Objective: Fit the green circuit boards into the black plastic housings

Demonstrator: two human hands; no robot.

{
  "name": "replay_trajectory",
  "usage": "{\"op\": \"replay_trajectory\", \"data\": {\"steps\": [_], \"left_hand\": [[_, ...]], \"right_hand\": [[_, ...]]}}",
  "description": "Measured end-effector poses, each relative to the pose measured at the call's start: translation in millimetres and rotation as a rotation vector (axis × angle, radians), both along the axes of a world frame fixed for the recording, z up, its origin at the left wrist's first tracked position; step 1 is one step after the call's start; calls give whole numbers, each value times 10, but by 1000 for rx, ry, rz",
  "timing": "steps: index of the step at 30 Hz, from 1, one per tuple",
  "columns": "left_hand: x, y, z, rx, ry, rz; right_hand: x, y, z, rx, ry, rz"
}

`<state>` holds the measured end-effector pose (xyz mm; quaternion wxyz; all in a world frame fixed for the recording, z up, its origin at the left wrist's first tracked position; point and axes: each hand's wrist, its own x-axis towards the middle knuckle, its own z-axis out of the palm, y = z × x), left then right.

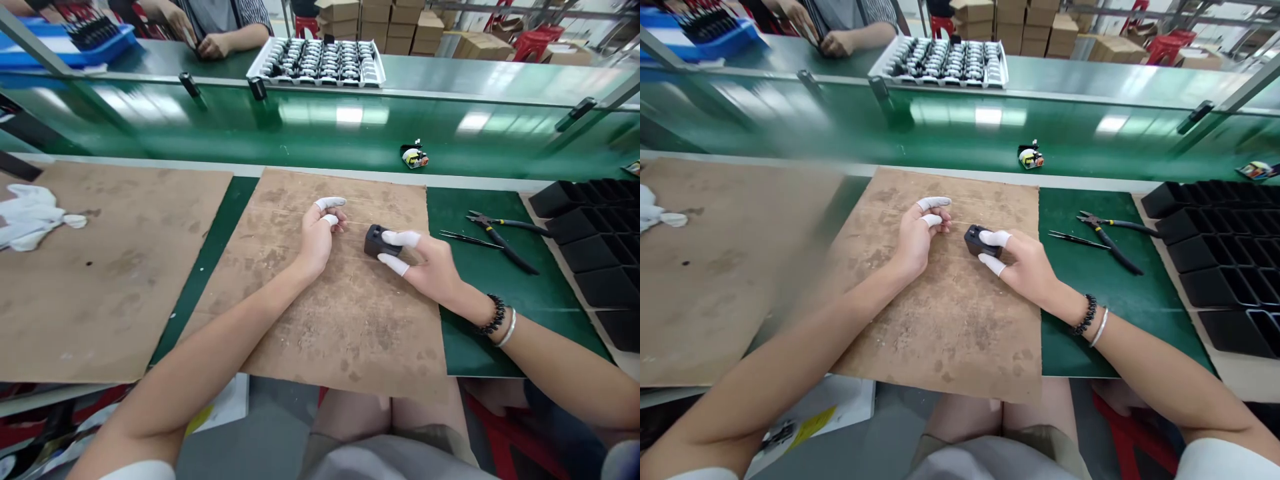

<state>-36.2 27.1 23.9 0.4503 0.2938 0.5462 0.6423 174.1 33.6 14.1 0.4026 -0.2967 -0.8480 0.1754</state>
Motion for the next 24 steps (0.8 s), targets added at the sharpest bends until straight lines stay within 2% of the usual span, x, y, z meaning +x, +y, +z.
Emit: {"op": "replay_trajectory", "data": {"steps": [3,7,10,14,18,20,24], "left_hand": [[1,-13,-31,13,46,-23],[24,-40,-80,47,155,-65],[52,-95,-79,91,284,-200],[105,-203,-52,195,534,-440],[157,-257,-67,289,714,-456],[158,-247,-95,290,673,-406],[130,-228,-127,353,517,-237]], "right_hand": [[-9,-16,-2,24,103,-58],[-19,-19,-33,-77,-132,74],[-19,-5,-34,-89,-219,49],[-35,-9,14,-69,-175,79],[-78,-31,57,-131,-89,105],[-96,-25,60,-322,37,66],[-107,46,70,-1054,490,42]]}}
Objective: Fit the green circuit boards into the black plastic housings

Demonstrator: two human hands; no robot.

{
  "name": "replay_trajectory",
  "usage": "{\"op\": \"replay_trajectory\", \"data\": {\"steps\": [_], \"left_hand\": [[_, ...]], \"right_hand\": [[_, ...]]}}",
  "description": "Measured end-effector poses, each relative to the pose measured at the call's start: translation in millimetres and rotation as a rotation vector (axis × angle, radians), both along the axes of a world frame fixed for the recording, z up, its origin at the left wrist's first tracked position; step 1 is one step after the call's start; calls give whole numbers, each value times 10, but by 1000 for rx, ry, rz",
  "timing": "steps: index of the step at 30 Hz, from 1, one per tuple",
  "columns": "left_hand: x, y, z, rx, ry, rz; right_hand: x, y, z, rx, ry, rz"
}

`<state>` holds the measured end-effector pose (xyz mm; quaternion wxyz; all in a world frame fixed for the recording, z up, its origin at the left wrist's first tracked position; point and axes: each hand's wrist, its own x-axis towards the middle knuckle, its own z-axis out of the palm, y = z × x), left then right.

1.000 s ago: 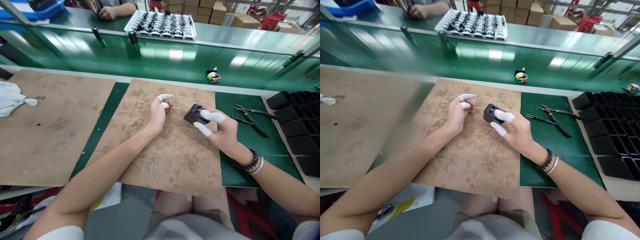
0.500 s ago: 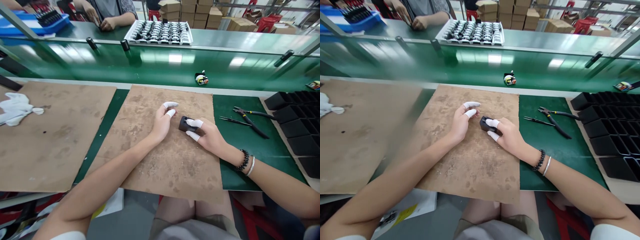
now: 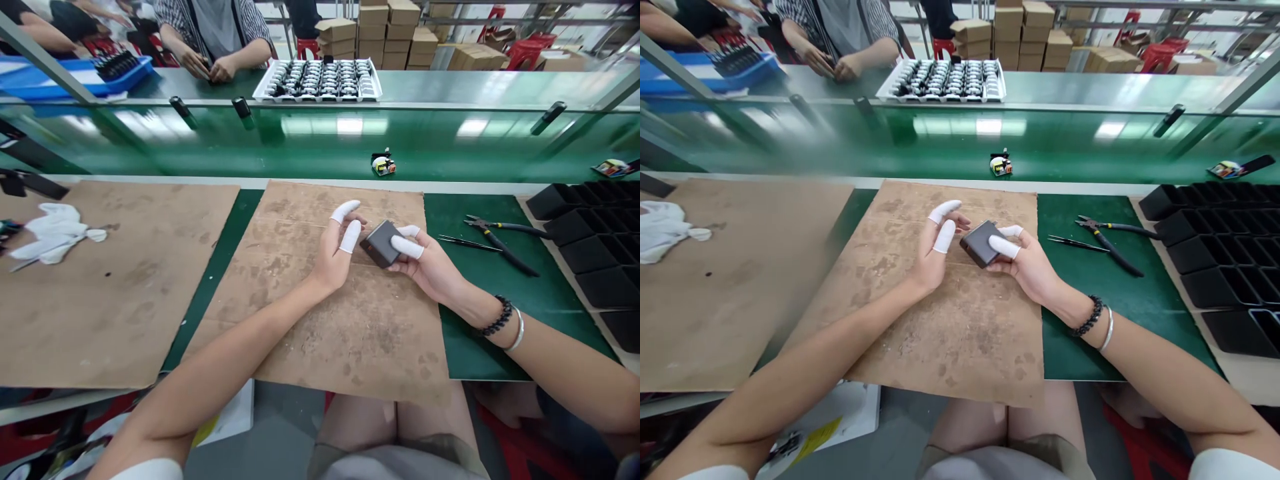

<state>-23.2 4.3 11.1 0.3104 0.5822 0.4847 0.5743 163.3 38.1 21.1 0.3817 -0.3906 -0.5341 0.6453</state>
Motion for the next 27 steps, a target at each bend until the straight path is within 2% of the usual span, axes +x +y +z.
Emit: {"op": "replay_trajectory", "data": {"steps": [1,3,7,12,18,23,27], "left_hand": [[0,-7,1,43,11,-7],[21,-36,11,115,104,-43],[110,-98,39,142,223,-3],[144,-167,115,16,120,15],[150,-221,207,-57,-60,11],[152,-193,257,-201,-379,-133],[153,-185,273,-223,-360,-98]], "right_hand": [[0,19,9,-137,84,18],[-1,37,35,-274,182,61],[-19,-33,87,-354,209,114],[-16,-139,109,-423,188,101],[-5,-96,106,-356,131,205],[-41,-72,116,-177,149,4],[-18,-53,156,-87,73,-24]]}}
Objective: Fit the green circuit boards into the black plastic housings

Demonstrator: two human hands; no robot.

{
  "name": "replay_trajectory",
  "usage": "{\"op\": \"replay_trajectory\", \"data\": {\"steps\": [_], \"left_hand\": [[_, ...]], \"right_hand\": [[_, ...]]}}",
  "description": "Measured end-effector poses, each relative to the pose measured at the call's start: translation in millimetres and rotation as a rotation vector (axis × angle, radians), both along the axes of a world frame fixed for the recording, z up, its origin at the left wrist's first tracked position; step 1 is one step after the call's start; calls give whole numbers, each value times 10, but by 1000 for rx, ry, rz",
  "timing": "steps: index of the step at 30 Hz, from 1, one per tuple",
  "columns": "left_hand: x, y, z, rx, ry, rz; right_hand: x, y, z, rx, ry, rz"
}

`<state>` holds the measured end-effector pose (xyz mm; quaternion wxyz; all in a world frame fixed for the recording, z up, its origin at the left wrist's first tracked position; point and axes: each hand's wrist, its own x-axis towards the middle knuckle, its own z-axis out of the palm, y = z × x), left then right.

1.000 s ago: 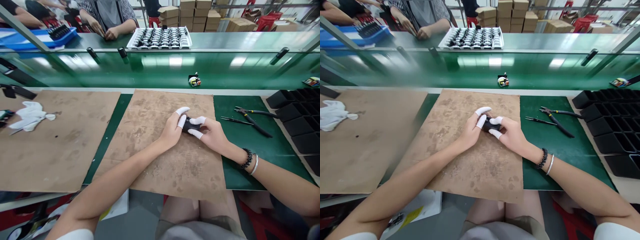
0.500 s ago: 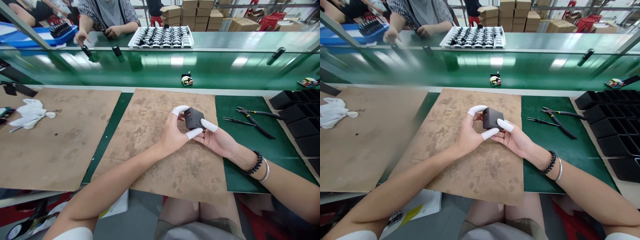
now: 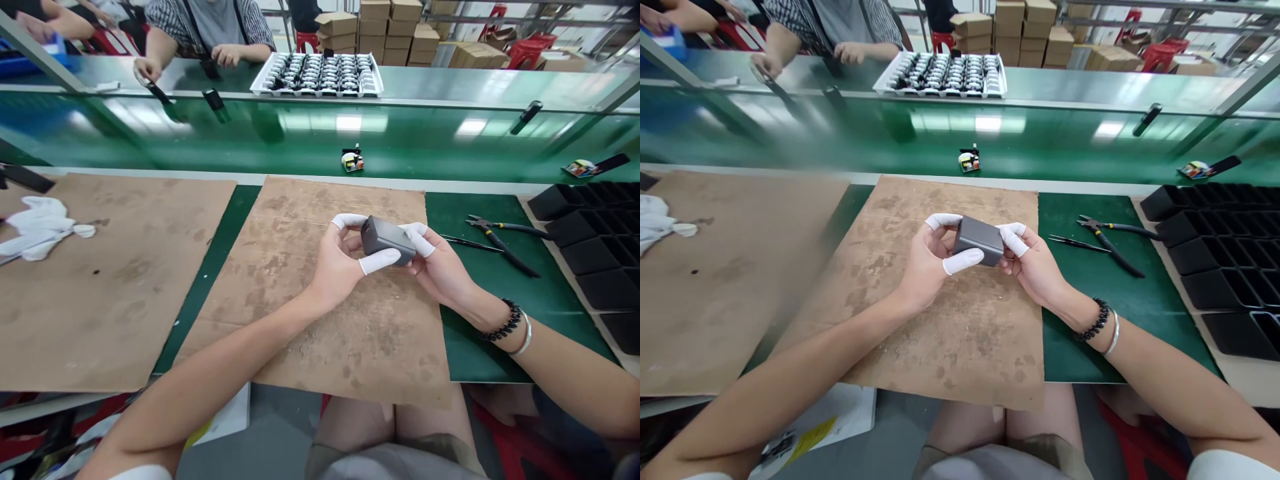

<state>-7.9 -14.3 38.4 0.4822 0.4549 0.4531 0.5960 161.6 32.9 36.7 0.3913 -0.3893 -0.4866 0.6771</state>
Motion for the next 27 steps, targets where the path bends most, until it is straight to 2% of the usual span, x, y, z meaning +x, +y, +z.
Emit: {"op": "replay_trajectory", "data": {"steps": [3,6,8,10,12,13,16,18,20,22,25,27], "left_hand": [[-5,8,-1,26,35,24],[-43,40,8,-34,-50,-29],[-87,75,7,-115,-140,-131],[-135,117,-12,-191,-219,-251],[-176,165,-52,-247,-289,-308],[-191,189,-76,-267,-324,-300],[-215,257,-138,-269,-399,-186],[-214,294,-163,-215,-391,-111],[-200,325,-186,-155,-325,-72],[-182,350,-221,-88,-235,-68],[-161,366,-306,-36,-69,-24],[-158,354,-361,-74,102,43]], "right_hand": [[56,44,42,89,-58,-18],[115,108,72,120,-98,-30],[142,155,67,17,-63,64],[151,191,40,-167,7,244],[143,196,12,-323,84,362],[133,181,7,-376,118,353],[89,71,57,-468,177,138],[43,-3,128,-488,157,107],[-33,1,192,-407,92,160],[-151,151,230,-261,-31,164],[-376,672,269,18,-334,91],[-517,1135,312,335,-624,-62]]}}
